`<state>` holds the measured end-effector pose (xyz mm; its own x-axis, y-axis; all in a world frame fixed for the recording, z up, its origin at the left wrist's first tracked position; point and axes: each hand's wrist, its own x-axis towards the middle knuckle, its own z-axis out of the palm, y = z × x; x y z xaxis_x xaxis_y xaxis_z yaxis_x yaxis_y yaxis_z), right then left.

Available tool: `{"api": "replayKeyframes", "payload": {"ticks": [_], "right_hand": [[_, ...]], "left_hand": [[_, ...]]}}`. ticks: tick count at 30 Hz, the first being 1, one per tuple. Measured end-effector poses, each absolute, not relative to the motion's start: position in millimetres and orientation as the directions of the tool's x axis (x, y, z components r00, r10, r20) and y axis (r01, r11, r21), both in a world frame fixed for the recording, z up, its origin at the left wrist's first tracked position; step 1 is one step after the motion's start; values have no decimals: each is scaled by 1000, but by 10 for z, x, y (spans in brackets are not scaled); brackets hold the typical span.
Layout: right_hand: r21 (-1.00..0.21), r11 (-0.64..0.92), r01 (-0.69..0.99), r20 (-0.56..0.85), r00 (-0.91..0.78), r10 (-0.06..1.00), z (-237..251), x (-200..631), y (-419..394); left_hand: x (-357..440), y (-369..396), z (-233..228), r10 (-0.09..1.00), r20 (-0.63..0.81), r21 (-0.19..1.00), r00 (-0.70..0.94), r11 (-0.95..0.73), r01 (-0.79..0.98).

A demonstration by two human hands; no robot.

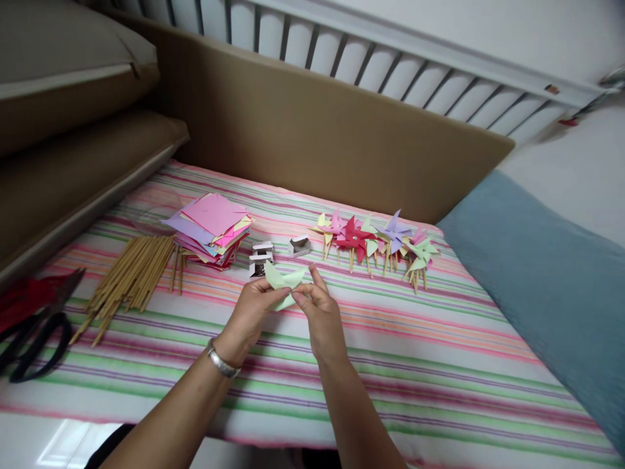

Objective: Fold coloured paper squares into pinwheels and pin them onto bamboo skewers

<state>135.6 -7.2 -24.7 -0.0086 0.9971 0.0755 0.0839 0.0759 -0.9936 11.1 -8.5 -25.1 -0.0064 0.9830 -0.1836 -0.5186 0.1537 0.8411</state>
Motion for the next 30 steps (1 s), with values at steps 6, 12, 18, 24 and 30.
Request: {"api": "replayKeyframes", "payload": {"ticks": [6, 12, 18, 24, 30], "right_hand": [[-993, 34, 114, 33, -15, 999, -223, 1378, -61], [-995, 11, 97, 10, -4, 1000, -225, 1372, -58], [-990, 27, 138, 25, -17, 1000, -220, 1378, -69], [-996, 17, 89, 14, -26, 1000, -231, 1376, -75], [-999, 37, 9, 37, -6, 999, -287, 1357, -64]], "left_hand": [[80, -64, -263, 985, -173, 859, 21, 161, -485], [63, -63, -249, 975, -219, 861, 25, 205, -466], [75, -65, -244, 980, -201, 873, -8, 176, -455], [76, -73, -244, 983, -184, 886, -20, 158, -436], [84, -76, -239, 988, -149, 913, -41, 122, -390]]}}
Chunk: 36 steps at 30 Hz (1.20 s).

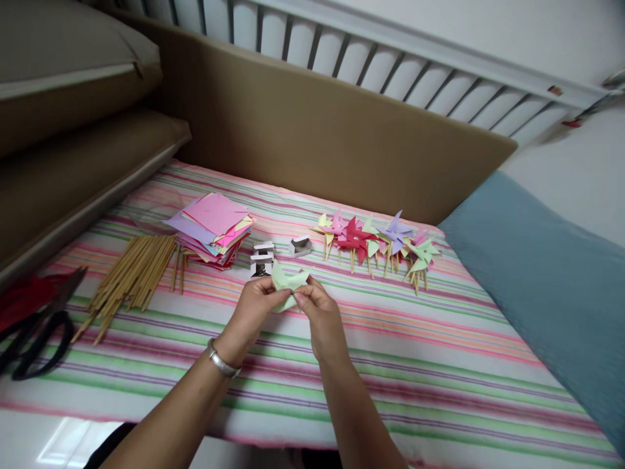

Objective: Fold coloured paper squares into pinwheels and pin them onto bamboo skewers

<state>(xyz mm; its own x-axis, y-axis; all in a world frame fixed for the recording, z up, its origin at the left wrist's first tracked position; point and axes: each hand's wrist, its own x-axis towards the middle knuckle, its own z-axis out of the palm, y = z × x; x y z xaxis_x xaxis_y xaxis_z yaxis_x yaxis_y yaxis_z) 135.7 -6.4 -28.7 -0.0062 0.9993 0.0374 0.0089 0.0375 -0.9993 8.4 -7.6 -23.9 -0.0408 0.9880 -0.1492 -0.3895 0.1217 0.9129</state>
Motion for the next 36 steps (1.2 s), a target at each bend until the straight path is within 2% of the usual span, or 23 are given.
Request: {"api": "replayKeyframes", "payload": {"ticks": [5, 8, 14, 36], "right_hand": [[-998, 53, -31, 53, -23, 998, -307, 1341, -67], [-999, 24, -47, 25, -23, 999, -309, 1337, -71], [-994, -15, -106, -15, -3, 1000, -287, 1335, -70], [-997, 18, -80, 13, 55, 998, -325, 1357, -57]], "left_hand": [[116, -78, -212, 986, -139, 942, -97, 101, -321], [120, -83, -204, 985, -142, 936, -100, 101, -337], [89, -91, -198, 986, -167, 896, 20, 160, -415], [113, -117, -260, 983, -183, 891, 32, 180, -417]]}}
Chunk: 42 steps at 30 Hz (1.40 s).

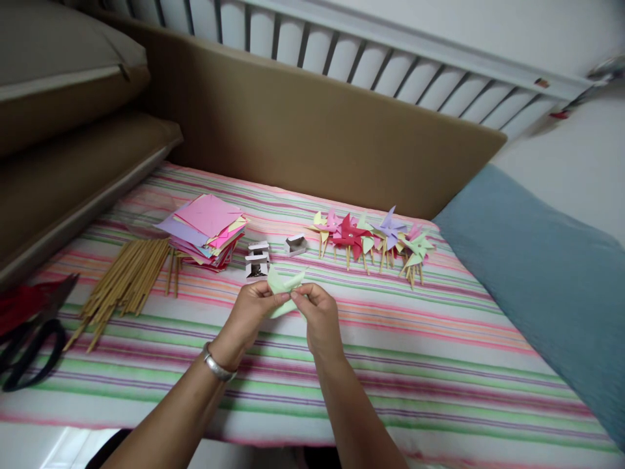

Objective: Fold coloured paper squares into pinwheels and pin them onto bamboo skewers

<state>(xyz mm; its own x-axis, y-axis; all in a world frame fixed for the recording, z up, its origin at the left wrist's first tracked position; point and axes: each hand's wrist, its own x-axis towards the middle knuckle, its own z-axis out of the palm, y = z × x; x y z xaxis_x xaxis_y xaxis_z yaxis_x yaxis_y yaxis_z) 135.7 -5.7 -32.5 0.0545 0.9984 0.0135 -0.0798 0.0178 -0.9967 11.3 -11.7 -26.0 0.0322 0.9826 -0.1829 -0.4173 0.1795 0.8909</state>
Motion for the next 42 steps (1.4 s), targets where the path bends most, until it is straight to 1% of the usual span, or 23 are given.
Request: {"api": "replayKeyframes", "payload": {"ticks": [20, 27, 30, 34, 37, 40, 42], "right_hand": [[-996, 23, -87, 19, 47, 999, -331, 1353, -60], [-999, 32, -22, 31, 62, 998, -313, 1343, -66], [-998, 55, 3, 56, 54, 997, -294, 1342, -66], [-995, 92, -33, 91, 29, 995, -262, 1334, -69], [-995, 96, -17, 96, 8, 995, -217, 1332, -101], [-990, 135, 47, 136, 7, 991, -138, 1376, -155], [-990, 130, 54, 129, -20, 991, -78, 1445, -180]], "left_hand": [[113, -120, -302, 983, -183, 894, 6, 169, -416], [117, -107, -303, 988, -152, 902, -13, 133, -410], [106, -101, -273, 986, -167, 882, 26, 162, -443], [81, -108, -243, 980, -169, 854, 105, 198, -481], [73, -132, -215, 979, -169, 848, 112, 202, -490], [60, -140, -167, 981, -156, 835, 115, 193, -514], [27, -134, -109, 982, -161, 842, 97, 188, -505]]}}
